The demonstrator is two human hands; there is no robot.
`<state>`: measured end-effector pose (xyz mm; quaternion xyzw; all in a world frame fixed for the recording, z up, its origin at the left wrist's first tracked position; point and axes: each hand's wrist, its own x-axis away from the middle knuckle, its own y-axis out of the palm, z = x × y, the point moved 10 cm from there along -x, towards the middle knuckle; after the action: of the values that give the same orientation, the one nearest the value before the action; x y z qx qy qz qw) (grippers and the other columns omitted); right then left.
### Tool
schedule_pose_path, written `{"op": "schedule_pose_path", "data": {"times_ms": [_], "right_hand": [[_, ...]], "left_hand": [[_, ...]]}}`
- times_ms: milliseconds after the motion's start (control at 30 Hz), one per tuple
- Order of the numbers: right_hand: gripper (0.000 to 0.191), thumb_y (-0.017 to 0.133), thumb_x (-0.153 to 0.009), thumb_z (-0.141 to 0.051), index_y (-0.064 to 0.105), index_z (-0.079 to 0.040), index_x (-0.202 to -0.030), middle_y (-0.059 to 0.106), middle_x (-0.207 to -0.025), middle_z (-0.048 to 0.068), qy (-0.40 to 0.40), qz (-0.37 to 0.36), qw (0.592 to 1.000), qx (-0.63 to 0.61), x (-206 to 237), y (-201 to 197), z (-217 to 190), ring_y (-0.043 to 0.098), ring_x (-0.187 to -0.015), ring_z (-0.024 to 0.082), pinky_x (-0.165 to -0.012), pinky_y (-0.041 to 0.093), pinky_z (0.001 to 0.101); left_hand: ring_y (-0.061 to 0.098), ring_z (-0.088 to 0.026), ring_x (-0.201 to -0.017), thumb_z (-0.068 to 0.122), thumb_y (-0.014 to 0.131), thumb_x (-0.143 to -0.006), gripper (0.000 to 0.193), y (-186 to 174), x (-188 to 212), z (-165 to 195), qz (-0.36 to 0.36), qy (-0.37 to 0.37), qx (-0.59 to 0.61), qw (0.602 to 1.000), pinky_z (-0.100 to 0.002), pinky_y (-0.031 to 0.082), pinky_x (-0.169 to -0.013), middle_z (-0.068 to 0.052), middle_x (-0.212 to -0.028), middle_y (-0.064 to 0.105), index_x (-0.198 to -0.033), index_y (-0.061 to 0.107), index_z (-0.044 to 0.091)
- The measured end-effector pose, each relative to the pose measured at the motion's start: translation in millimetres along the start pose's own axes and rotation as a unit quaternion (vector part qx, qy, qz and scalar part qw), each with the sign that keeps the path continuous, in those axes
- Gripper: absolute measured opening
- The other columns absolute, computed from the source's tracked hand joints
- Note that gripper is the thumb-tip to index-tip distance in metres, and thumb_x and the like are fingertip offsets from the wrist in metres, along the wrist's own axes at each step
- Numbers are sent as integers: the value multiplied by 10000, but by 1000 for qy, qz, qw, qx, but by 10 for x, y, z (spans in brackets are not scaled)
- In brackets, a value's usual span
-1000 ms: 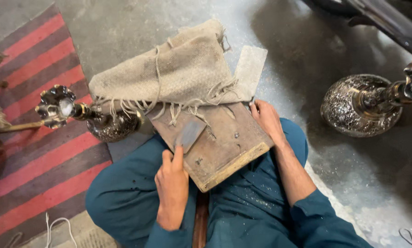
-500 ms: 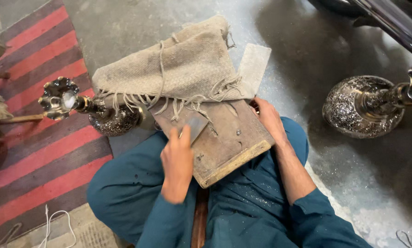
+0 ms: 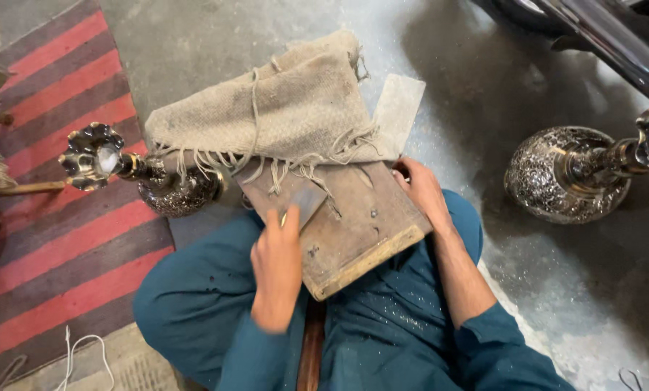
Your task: The person sits cross-legged on the floor with an ornate metal vase resting on a cushioned board, holding a punch against the vase's decorated surface and striking it with a wooden mallet to work the metal. Later they set the vase aside and rub a flat blade against a stone on a wooden board, honing the tool.
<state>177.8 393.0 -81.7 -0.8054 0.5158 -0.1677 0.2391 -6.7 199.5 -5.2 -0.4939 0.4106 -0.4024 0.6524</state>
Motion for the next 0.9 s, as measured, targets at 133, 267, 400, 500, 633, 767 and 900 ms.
{"op": "schedule_pose_path", "data": {"times_ms": [133,267,400,500,633,767,900], "right_hand": [[281,654,-933,-170,670,-34,-1178,733,-1054,207,15,4,1000,-3,1,-16,26,696,-980,402,-804,547,466],[284,691,-892,-163,666,-21,-1137,734,-1048,204,0,-22,1000,3,35,80,-19,712,-966,384,-807,558,455],[255,653,-929,-182,676,-36,-1136,743,-1050,191,-4,-11,1000,7,-19,44,-20,724,-962,372,-820,559,449],[256,655,-937,-168,682,-31,-1152,731,-1068,210,-4,10,1000,9,-4,-3,-1,693,-990,402,-818,547,464],[308,691,-865,-166,676,-34,-1142,738,-1032,207,19,-29,999,5,39,90,30,713,-957,382,-818,552,460],[261,640,-941,-197,672,-43,-1150,738,-1055,199,22,-22,1000,-3,-10,48,32,723,-981,370,-839,562,445],[263,669,-931,-186,682,-30,-1143,734,-1067,217,15,-1,1000,9,24,24,37,694,-1013,403,-830,547,465]], "left_hand": [[697,-432,-773,-5,625,-708,528,26,14,-71,-17,-37,14,999,-516,565,-616,-258,-1153,590,-1225,604,99],[707,-412,-869,-32,605,-892,369,50,-1,-7,-17,-5,5,1000,-510,566,-676,-221,-1184,600,-1238,596,95],[701,-425,-797,-44,605,-797,448,-38,39,-11,25,-4,15,1000,-501,570,-622,-274,-1211,588,-1226,591,85],[697,-422,-782,-33,610,-761,474,7,11,-26,-4,-18,8,1000,-507,567,-626,-247,-1143,592,-1216,590,97],[709,-397,-871,-23,622,-931,293,-18,-57,43,-13,-6,0,1000,-509,564,-677,-203,-1128,594,-1194,590,102],[701,-419,-840,-40,625,-788,458,-120,-32,40,6,-12,9,1000,-515,558,-629,-218,-1103,588,-1224,590,95],[699,-416,-810,-34,620,-763,482,-88,32,-8,3,-20,19,1000,-512,560,-624,-224,-1142,592,-1228,590,92]]}}
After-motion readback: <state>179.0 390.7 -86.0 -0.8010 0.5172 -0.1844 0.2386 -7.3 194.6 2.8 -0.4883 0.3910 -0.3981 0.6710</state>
